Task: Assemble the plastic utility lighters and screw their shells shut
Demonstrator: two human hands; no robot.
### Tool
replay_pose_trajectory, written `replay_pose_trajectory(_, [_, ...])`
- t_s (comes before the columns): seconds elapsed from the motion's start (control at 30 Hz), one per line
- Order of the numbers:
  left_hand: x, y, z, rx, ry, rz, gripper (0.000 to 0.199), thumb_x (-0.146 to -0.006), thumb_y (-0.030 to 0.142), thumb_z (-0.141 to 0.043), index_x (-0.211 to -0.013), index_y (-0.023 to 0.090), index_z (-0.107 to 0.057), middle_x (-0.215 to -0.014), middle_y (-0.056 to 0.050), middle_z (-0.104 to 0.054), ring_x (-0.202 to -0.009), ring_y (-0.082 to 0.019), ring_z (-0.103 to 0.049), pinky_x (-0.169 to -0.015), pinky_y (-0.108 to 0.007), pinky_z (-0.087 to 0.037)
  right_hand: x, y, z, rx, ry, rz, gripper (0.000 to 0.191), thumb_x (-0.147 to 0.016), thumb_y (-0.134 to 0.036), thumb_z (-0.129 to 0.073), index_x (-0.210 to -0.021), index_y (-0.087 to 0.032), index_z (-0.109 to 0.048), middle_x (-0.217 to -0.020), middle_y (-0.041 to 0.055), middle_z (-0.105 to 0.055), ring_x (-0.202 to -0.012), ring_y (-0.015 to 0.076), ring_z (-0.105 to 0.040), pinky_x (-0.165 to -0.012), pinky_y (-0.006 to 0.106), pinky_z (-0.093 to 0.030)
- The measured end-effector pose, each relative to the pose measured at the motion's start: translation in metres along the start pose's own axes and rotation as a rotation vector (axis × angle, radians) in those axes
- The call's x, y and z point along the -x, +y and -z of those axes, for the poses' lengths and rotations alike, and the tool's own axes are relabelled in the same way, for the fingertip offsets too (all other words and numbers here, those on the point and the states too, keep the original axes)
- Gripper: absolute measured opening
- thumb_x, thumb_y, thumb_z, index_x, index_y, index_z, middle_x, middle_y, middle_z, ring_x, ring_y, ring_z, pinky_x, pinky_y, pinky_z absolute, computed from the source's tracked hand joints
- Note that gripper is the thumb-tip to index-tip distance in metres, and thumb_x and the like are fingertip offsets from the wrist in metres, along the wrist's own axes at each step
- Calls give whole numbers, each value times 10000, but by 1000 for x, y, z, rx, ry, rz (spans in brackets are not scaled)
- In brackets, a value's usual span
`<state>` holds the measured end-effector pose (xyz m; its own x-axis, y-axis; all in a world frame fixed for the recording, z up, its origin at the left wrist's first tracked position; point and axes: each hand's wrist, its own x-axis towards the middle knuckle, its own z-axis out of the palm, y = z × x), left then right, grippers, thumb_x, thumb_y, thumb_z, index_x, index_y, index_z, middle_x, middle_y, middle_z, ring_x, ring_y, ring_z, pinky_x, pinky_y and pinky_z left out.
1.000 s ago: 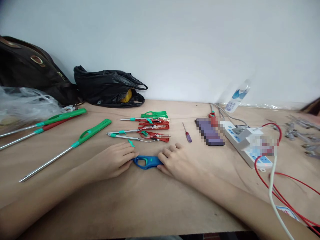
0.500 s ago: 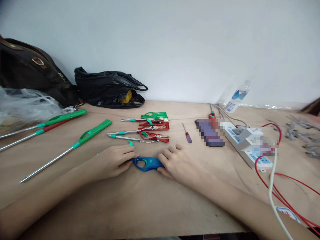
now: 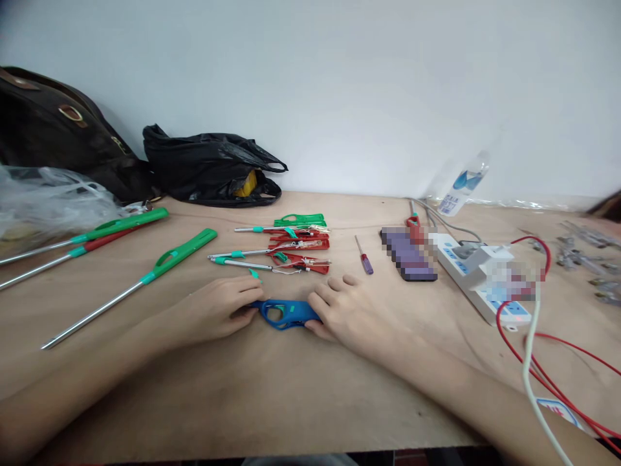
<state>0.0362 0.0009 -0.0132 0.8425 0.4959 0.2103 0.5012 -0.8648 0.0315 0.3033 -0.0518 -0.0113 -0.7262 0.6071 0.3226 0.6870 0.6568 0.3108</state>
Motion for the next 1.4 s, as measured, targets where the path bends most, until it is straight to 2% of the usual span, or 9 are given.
replay_pose_trajectory(0.3, [1, 1, 2, 32, -21, 11, 148, -817, 90, -485, -845, 168, -607, -852, -43, -612, -750, -182, -590, -642, -261, -429, 2, 1, 0, -44, -87, 21, 202, -921, -389, -565, -854, -198, -572, -811, 37, -635, -702, 196, -557, -654, 322, -331])
replay_pose_trajectory(0.7, [2, -4, 1, 31, -70, -27, 201, -903, 114, -475, -981, 164, -653, -979, -71, -647, -871, -206, -628, -741, -291, -490, 2, -3, -5, -34, -189, -10, 266, -887, -400, -643, -1062, -202, -620, -969, 53, -678, -737, 204, -609, -663, 330, -378])
replay_pose_trajectory(1.03, [1, -4, -3, -60, -84, -116, 223, -906, 73, -496, -1046, 155, -650, -938, -69, -655, -875, -205, -621, -726, -281, -479, 0, -2, -10, -114, -210, -42, 239, -880, -362, -659, -1044, -188, -639, -999, 72, -691, -801, 213, -629, -678, 329, -408])
replay_pose_trajectory(1.17, [-1, 1, -4, -134, -115, -144, 204, -899, 37, -497, -989, 130, -655, -921, -73, -663, -861, -207, -615, -708, -282, -467, -1, -2, -11, -166, -211, -48, 190, -867, -321, -673, -985, -177, -637, -959, 69, -683, -811, 217, -625, -696, 335, -436])
replay_pose_trajectory(1.27, [-1, 4, -2, -89, -127, -101, 155, -934, 108, -502, -900, 136, -651, -887, -64, -654, -821, -206, -611, -682, -289, -459, -3, -3, -13, -203, -215, -73, 186, -836, -289, -702, -932, -151, -621, -948, 82, -663, -825, 233, -626, -700, 348, -471])
replay_pose_trajectory(1.4, [1, 4, 1, 129, -139, 72, 122, -939, 158, -514, -913, 157, -633, -899, -44, -632, -805, -188, -595, -691, -278, -456, -4, -4, -10, -270, -266, -136, 221, -819, -271, -714, -933, -134, -583, -959, 110, -643, -806, 242, -635, -689, 356, -496])
